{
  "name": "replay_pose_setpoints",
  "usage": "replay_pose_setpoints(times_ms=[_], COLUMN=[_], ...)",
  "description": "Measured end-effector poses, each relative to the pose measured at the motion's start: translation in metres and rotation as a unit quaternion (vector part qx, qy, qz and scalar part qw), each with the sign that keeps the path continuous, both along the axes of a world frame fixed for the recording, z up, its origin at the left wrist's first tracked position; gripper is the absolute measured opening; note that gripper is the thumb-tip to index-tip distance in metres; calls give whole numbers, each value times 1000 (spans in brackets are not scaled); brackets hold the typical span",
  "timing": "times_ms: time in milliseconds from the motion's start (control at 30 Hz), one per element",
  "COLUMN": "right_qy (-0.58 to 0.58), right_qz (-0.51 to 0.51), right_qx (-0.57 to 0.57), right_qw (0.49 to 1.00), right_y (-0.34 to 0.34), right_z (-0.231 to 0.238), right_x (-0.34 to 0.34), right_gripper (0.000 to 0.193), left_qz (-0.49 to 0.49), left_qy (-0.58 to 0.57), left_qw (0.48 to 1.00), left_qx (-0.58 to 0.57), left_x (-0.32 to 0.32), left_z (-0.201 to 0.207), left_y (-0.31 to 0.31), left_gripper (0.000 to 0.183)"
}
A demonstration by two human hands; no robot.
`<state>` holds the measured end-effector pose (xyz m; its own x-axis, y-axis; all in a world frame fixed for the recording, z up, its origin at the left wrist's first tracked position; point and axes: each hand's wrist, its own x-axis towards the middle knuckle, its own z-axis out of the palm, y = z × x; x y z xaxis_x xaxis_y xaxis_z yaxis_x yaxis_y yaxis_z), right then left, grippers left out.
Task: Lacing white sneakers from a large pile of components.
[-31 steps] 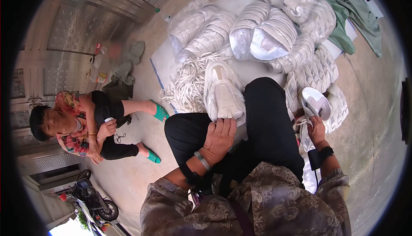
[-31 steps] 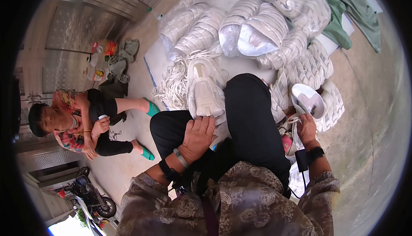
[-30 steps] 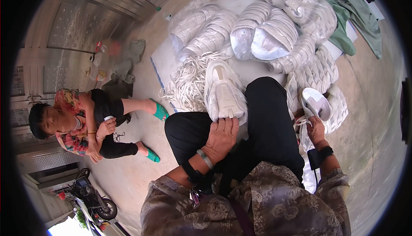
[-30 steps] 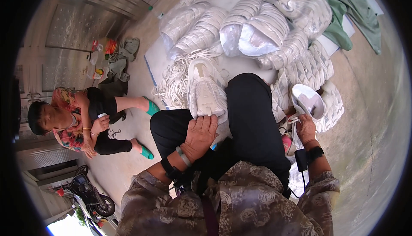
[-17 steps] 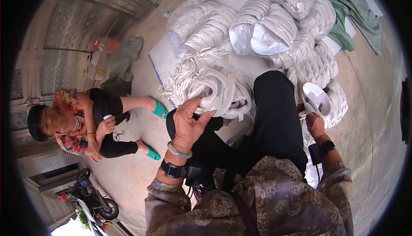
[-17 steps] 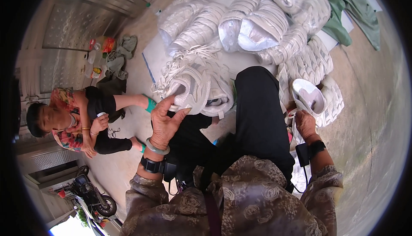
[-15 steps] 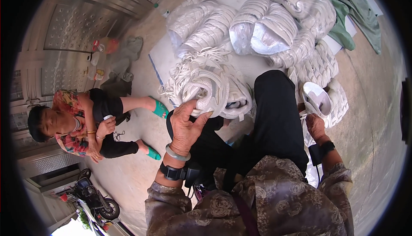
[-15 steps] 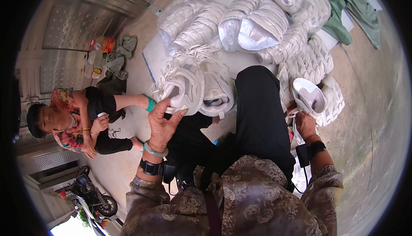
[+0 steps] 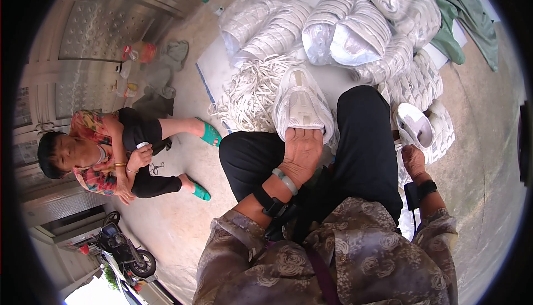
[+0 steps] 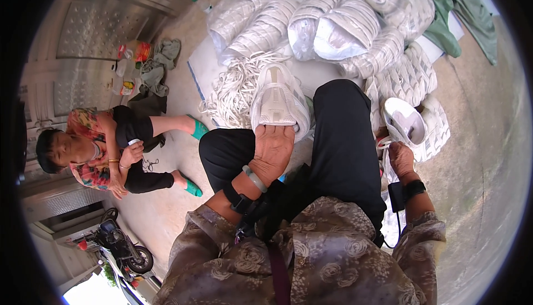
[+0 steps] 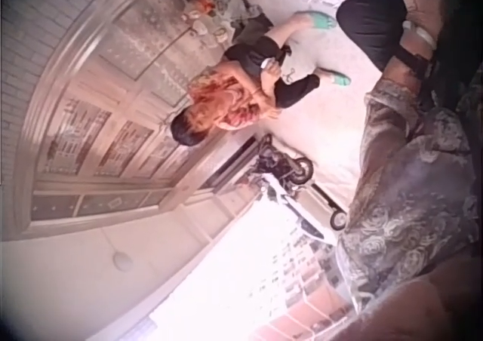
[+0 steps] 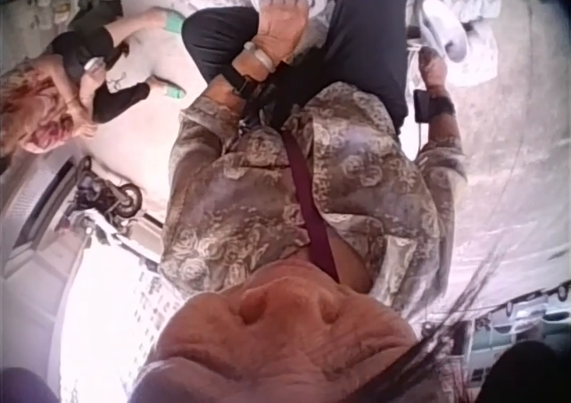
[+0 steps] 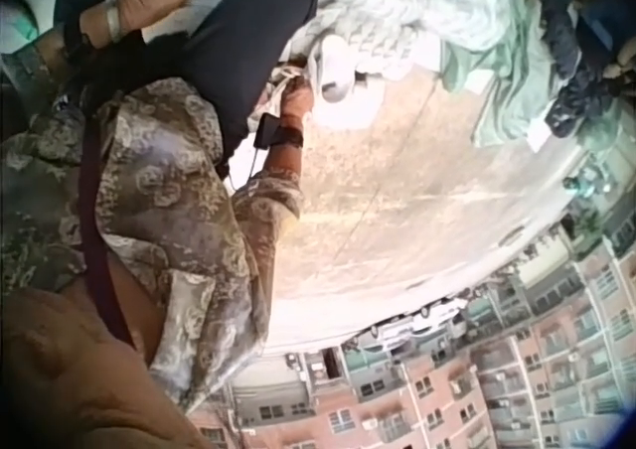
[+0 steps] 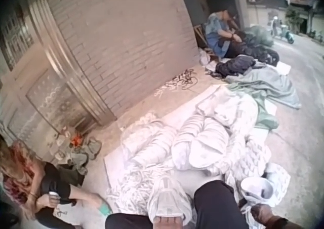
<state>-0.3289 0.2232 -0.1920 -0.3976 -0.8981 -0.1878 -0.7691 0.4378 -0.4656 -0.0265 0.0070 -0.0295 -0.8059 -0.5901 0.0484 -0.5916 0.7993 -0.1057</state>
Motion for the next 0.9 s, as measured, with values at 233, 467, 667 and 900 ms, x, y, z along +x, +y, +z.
replay_pose_setpoints(times_ms=[233, 467, 667, 900], right_qy=[-15, -52, -266, -453], right_qz=[-8, -52, -139, -65], right_qx=[-53, -19, -158, -209], right_qw=[998, 997, 941, 864], right_y=[2, 19, -27, -176], right_z=[11, 4, 24, 199], right_x=[-10, -8, -28, 36], right_gripper=[9, 9, 10, 9], left_qz=[248, 274, 5, 43], left_qy=[342, 447, 126, -6], left_qw=[863, 812, 961, 972], left_qx=[276, 255, 247, 230], left_x=[64, 92, 57, 53], left_z=[32, 54, 2, 3], left_y=[-39, -30, -13, -18], left_gripper=[43, 43, 41, 36])
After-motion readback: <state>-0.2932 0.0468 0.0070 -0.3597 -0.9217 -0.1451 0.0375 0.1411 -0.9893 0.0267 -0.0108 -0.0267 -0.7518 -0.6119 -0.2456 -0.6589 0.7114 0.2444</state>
